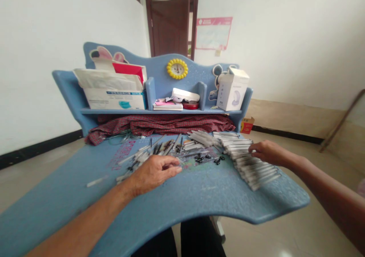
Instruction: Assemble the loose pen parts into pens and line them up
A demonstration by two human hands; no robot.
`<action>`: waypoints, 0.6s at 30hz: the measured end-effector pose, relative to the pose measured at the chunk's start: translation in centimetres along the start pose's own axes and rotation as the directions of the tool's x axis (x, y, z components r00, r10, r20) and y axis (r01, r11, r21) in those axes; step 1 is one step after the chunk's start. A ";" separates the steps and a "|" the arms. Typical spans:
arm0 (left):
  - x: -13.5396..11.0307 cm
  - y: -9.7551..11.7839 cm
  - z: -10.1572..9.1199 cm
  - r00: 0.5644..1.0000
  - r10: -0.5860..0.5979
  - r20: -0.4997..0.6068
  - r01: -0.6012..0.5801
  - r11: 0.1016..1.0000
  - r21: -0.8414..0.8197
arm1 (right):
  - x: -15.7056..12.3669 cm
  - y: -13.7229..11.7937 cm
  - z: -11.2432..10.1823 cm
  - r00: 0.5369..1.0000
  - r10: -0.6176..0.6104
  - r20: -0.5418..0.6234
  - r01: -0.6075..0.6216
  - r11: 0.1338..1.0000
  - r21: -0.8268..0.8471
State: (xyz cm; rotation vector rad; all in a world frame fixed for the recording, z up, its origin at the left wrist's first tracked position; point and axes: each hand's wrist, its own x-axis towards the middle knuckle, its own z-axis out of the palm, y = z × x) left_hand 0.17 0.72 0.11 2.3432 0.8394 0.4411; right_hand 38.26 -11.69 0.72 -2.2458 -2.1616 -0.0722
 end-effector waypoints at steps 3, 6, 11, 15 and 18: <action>0.0 0.0 -0.1 1.000 -0.005 0.009 0.005 1.000 0.003 | 0.1 0.9 0.9 0.999 0.005 -0.033 -0.006 0.999 -0.037; -0.1 0.1 -0.2 1.000 -0.007 -0.004 0.007 1.000 -0.004 | 0.0 1.3 1.6 0.996 0.009 -0.083 -0.017 0.995 -0.103; 0.0 0.1 -0.2 0.999 0.013 -0.048 -0.012 1.000 0.008 | -0.1 -2.5 0.9 0.982 -0.087 -0.169 0.074 0.994 -0.083; 0.0 -0.1 -0.2 0.996 0.042 -0.082 -0.040 0.999 0.030 | 0.9 -8.1 -0.4 0.958 -0.234 -0.169 0.235 0.972 -0.014; 0.0 0.0 -0.2 0.991 0.056 -0.118 -0.052 0.998 0.033 | 2.5 -11.5 -0.7 0.956 -0.270 -0.112 0.269 0.963 -0.016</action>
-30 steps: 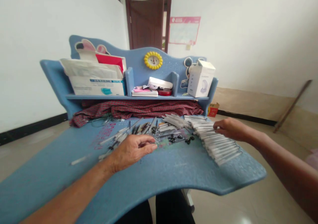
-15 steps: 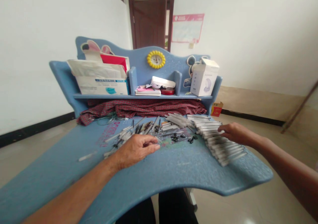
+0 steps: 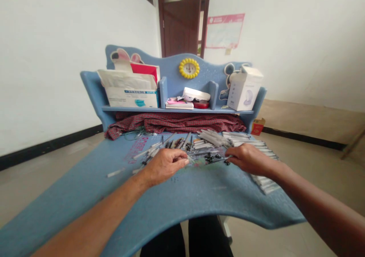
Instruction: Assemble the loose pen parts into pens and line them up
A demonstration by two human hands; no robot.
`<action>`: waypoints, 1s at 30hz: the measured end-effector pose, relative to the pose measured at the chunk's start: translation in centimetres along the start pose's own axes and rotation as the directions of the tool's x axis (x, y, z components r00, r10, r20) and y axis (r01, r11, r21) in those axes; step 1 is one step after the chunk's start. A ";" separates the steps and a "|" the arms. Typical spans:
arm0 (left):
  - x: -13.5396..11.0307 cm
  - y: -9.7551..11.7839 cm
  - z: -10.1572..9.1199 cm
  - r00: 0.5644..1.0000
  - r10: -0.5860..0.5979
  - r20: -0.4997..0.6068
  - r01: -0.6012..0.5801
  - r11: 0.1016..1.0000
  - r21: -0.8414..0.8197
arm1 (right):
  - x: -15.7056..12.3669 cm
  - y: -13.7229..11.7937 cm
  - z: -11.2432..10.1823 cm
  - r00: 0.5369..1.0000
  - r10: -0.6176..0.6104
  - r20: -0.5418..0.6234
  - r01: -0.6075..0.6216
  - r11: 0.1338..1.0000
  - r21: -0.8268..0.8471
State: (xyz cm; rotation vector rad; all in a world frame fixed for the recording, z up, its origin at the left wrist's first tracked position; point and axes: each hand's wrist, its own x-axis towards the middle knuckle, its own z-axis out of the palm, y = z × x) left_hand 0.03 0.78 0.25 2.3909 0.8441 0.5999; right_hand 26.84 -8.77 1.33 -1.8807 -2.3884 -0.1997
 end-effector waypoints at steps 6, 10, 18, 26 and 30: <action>0.0 -0.1 -0.2 0.995 0.009 -0.096 -0.006 0.999 0.033 | 5.3 -2.9 0.7 0.985 -0.005 0.172 0.032 0.988 -0.152; 0.0 -0.5 -0.6 0.986 -0.014 -0.167 0.025 0.998 0.062 | 8.2 -3.4 1.3 0.975 0.018 0.221 0.032 0.975 -0.219; -0.1 -1.0 -1.1 0.979 -0.028 -0.201 0.048 0.994 0.094 | 9.6 -1.9 2.6 0.957 0.046 0.288 0.038 0.959 -0.280; 0.0 -1.0 -1.0 0.979 -0.026 -0.202 0.048 0.993 0.107 | 9.7 -1.0 2.6 0.933 0.007 0.360 0.092 0.962 -0.258; 0.0 -1.3 -0.9 0.982 -0.017 -0.189 0.037 0.994 0.107 | 9.8 -0.6 2.1 0.930 -0.005 0.368 0.099 0.967 -0.237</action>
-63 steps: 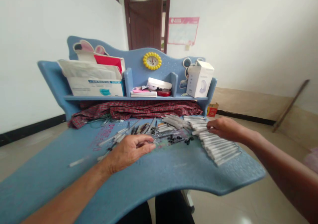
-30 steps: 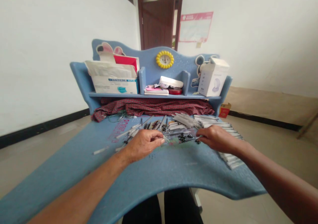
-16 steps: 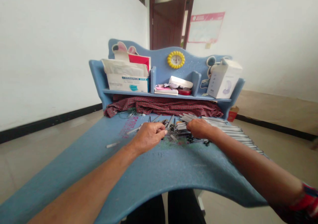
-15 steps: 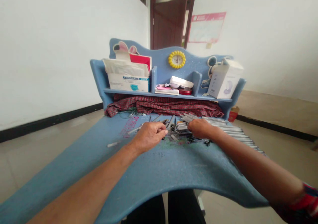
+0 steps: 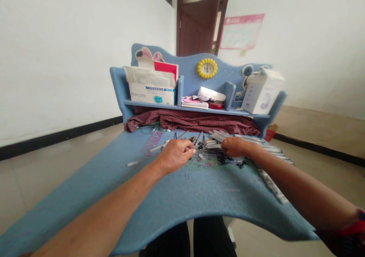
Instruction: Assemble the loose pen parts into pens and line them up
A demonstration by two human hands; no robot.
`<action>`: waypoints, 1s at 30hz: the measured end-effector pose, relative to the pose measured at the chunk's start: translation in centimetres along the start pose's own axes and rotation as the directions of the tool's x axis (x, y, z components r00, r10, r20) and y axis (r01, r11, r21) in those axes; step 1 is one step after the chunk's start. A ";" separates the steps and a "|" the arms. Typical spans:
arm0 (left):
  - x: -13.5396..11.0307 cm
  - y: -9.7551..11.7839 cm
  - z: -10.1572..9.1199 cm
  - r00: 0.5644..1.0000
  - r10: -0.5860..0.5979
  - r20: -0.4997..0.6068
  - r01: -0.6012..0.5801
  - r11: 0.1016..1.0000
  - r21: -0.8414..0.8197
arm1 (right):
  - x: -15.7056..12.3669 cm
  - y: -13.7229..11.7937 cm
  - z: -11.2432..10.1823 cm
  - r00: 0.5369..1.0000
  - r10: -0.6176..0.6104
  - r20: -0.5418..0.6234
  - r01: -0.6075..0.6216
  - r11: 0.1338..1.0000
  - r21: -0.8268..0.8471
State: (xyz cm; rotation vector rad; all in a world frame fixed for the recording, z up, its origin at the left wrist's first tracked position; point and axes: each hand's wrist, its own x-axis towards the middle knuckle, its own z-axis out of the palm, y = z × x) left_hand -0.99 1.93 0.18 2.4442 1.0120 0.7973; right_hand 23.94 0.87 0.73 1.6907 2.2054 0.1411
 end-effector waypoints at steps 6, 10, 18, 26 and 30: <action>0.0 -0.3 0.2 1.000 0.007 -0.002 -0.006 1.000 0.014 | -1.8 -0.8 -2.0 0.996 0.010 -0.094 -0.008 1.000 0.023; 0.0 -0.3 0.3 0.999 0.018 -0.037 -0.018 1.000 0.008 | -2.9 -2.5 -3.0 0.983 -0.002 -0.185 0.008 0.999 0.034; 0.0 -0.7 0.8 0.994 0.108 0.002 -0.107 0.983 0.147 | -3.2 -0.6 -2.3 0.945 0.173 -0.279 -0.116 0.971 0.208; 0.1 -0.7 0.9 0.992 0.122 0.008 -0.121 0.974 0.194 | -3.0 2.5 -0.2 0.920 0.302 -0.250 -0.252 0.944 0.214; 0.2 -1.0 1.0 0.994 0.109 0.020 -0.111 0.971 0.210 | -2.2 1.5 0.7 0.922 0.310 -0.232 -0.261 0.941 0.217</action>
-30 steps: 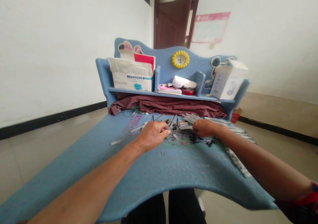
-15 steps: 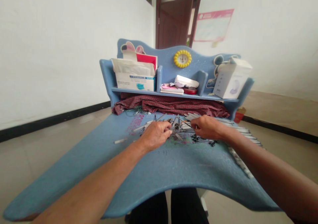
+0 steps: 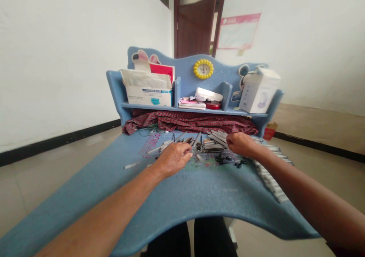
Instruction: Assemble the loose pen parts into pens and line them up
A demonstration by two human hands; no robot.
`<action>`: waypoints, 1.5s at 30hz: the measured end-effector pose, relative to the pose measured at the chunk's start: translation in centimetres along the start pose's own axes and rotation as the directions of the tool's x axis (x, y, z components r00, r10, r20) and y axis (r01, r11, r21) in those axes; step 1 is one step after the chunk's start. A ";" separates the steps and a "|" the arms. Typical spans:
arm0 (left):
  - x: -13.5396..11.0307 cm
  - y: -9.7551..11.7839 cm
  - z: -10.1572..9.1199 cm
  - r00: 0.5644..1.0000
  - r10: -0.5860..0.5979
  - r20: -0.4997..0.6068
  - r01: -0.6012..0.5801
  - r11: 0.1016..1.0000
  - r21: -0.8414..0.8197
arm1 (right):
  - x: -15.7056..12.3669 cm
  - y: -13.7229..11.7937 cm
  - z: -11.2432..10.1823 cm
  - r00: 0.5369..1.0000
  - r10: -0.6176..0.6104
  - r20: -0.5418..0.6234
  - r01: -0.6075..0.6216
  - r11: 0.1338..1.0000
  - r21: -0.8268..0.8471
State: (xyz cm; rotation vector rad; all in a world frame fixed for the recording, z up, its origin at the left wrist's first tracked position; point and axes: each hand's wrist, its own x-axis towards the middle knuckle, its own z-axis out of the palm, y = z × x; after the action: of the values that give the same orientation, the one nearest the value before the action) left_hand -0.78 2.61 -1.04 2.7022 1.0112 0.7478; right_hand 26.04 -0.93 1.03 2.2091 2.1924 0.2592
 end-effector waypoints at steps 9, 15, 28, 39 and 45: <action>0.0 0.2 -0.2 1.000 -0.002 0.027 0.001 1.000 0.015 | 2.3 -1.2 0.5 0.975 0.183 -0.129 -0.183 0.983 0.015; -0.1 0.0 -0.2 0.999 0.003 0.053 -0.005 0.999 0.039 | 3.9 -2.6 1.7 0.981 0.180 -0.066 -0.174 0.981 0.081; -0.3 -0.4 0.1 0.998 0.046 0.046 -0.048 0.997 0.061 | 1.6 -6.5 2.3 0.991 0.080 -0.105 -0.049 0.962 0.270; -0.4 -0.3 0.5 0.987 0.151 0.061 -0.156 0.984 0.091 | 0.0 -4.3 0.7 0.984 0.056 -0.169 0.036 0.868 0.496; 0.3 0.4 0.0 0.978 0.177 0.113 -0.199 0.954 0.225 | -0.9 -3.7 0.9 0.981 0.019 -0.194 0.109 0.773 0.625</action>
State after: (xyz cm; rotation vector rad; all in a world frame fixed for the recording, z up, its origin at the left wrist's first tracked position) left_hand -0.35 2.47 -0.78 3.0402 0.8799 0.5568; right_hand 22.49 -1.73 -0.40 2.5062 2.7501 -0.3572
